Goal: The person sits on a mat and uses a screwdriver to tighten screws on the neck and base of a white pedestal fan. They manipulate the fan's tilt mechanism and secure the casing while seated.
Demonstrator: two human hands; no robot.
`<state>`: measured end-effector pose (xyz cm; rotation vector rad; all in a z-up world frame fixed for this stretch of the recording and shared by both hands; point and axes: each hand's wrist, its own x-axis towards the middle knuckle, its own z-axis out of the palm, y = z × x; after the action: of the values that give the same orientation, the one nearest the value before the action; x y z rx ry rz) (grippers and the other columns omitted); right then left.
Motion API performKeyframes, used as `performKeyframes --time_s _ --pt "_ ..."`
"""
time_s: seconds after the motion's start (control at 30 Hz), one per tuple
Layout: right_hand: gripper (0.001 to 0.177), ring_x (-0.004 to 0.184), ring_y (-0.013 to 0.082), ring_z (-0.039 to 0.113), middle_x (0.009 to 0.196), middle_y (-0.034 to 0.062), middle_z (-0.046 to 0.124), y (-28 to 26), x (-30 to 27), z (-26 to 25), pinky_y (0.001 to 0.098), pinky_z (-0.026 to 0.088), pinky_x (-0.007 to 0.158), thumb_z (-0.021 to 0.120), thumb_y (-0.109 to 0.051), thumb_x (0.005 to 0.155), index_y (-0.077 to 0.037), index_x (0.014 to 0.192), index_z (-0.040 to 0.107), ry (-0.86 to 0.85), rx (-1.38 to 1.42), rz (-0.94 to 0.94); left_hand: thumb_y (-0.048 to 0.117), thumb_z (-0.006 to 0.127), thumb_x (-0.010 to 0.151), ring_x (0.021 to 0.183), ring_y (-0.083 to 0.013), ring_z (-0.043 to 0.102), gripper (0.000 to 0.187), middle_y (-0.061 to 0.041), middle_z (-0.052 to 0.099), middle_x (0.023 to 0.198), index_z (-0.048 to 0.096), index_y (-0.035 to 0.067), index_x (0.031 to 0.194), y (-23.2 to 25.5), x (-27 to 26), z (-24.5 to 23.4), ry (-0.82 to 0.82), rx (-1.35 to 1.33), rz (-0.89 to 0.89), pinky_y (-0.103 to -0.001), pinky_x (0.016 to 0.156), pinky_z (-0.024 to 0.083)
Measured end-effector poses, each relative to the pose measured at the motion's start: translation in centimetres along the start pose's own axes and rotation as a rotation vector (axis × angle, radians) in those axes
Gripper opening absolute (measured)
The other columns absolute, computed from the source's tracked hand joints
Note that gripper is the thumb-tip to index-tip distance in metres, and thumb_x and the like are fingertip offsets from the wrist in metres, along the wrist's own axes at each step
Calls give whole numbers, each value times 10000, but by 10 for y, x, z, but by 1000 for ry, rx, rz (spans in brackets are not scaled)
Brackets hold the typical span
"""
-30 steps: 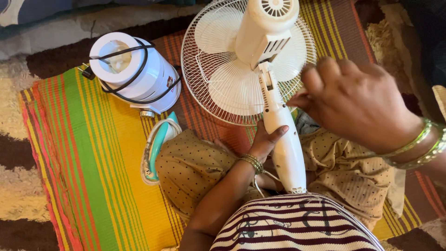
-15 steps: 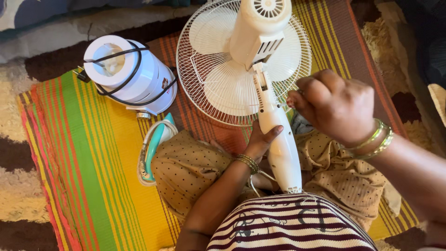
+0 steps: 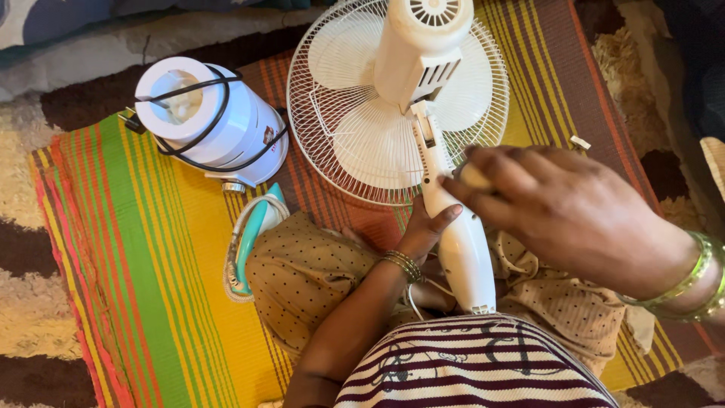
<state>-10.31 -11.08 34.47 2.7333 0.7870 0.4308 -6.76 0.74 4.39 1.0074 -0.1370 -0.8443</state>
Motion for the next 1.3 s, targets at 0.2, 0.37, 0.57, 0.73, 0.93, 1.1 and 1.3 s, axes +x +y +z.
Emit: performKeyframes --time_s 0.2,0.37,0.57,0.73,0.93,1.1,1.3 --pt "612 419 19 429 570 -89 553 14 20 17 213 347 356 344 -649 1064 -163 814 617 -730 -274 391 394 816 816 991 -214 671 663 -126 679 1097 569 -35 1257 2 1 2 -3 44 28 -390 868 577" --pt "368 589 164 600 1010 125 653 13 33 16 265 484 434 443 -393 995 -52 997 580 -236 -87 119 401 809 793 1031 -200 660 677 -114 664 1144 546 18 1285 5 -1 3 0 12 22 -380 899 565" --pt "230 673 162 669 1097 77 635 18 23 -1 285 544 522 487 -169 929 -94 1138 547 -351 47 -23 410 812 788 1057 -217 654 722 -126 660 1158 521 3 1310 -1 2 3 26 27 3 -390 920 555" --pt "460 626 89 621 953 4 649 9 34 -3 249 466 496 374 -511 1039 -112 1128 585 -855 -107 313 437 819 773 1057 -218 662 742 -124 668 1150 537 -20 1285 -5 4 0 17 38 4 -392 924 559" --pt "490 820 146 614 1182 64 639 8 33 20 268 516 585 542 -413 942 -131 1343 553 -4 -387 -44 455 813 770 1040 -203 655 720 -102 674 1133 562 8 1274 -5 5 1 46 61 20 -371 925 544" --pt "475 1136 184 642 1335 16 639 18 26 12 276 564 899 573 -208 795 -147 1261 507 62 -260 -246 462 814 801 1022 -213 656 698 -119 687 1108 602 -38 1240 -3 4 0 6 55 53 -384 915 540" --pt "486 886 151 679 1065 19 634 15 57 -18 309 604 698 332 -500 1082 -123 1374 423 -997 -17 157 467 815 779 1084 -225 646 755 -129 671 1162 545 -24 1285 -6 5 0 26 57 28 -395 963 531"
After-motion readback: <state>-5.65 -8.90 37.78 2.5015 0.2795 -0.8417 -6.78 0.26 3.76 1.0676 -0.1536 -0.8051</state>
